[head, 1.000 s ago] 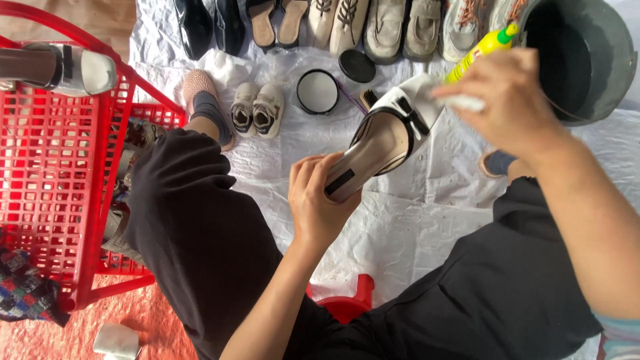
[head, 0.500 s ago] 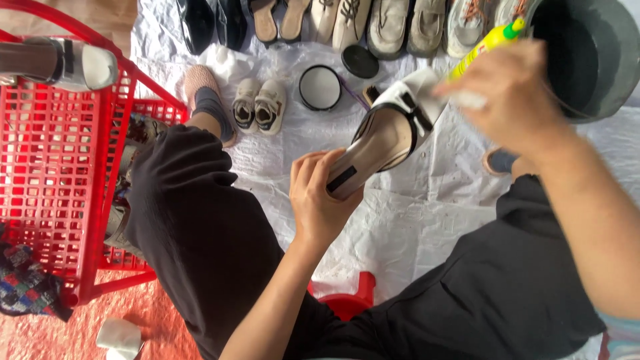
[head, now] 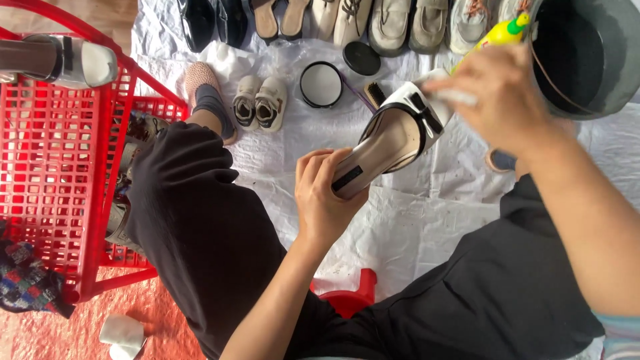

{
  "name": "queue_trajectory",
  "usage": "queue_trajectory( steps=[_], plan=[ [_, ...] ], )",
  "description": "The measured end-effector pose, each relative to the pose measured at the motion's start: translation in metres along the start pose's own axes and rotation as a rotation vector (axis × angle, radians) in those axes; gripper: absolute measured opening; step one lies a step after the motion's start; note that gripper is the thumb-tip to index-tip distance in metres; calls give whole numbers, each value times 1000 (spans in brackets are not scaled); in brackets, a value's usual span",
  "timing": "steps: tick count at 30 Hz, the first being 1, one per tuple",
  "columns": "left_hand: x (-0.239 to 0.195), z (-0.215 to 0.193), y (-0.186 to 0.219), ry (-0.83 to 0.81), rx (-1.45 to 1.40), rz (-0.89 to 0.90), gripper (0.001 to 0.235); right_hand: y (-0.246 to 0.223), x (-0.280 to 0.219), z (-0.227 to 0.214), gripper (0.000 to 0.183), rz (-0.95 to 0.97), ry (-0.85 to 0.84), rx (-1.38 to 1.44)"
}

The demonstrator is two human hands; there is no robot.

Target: The person sits on a small red stool and cleans a white high-heeled shoe using a white cloth. They wipe the exterior and interior of the shoe, then place it in a red plastic basket. The person then picks up a second white shoe and continues wiping it with the cloth.

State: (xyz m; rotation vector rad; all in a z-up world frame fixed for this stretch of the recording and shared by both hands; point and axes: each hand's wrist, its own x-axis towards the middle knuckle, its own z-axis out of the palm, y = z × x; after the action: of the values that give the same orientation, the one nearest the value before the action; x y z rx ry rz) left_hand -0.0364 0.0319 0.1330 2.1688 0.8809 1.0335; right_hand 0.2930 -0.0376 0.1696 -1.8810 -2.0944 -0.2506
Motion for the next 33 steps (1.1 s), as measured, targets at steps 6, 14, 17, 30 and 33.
queue_trajectory(
  steps=[6,14,17,30,33],
  plan=[
    [-1,-1,-11,23,19,-102,65,7,-13,-19,36,132,-178,229],
    [12,-13,5,-118,-443,-645,62,-2,-6,-27,39,187,-9,353],
    [16,-13,5,-149,-705,-806,60,-8,-3,-27,35,184,-2,394],
    [11,-4,3,-160,-769,-938,65,-34,6,-27,40,182,15,430],
    [14,-3,11,-135,-779,-971,62,-46,12,-19,34,270,89,508]
  ],
)
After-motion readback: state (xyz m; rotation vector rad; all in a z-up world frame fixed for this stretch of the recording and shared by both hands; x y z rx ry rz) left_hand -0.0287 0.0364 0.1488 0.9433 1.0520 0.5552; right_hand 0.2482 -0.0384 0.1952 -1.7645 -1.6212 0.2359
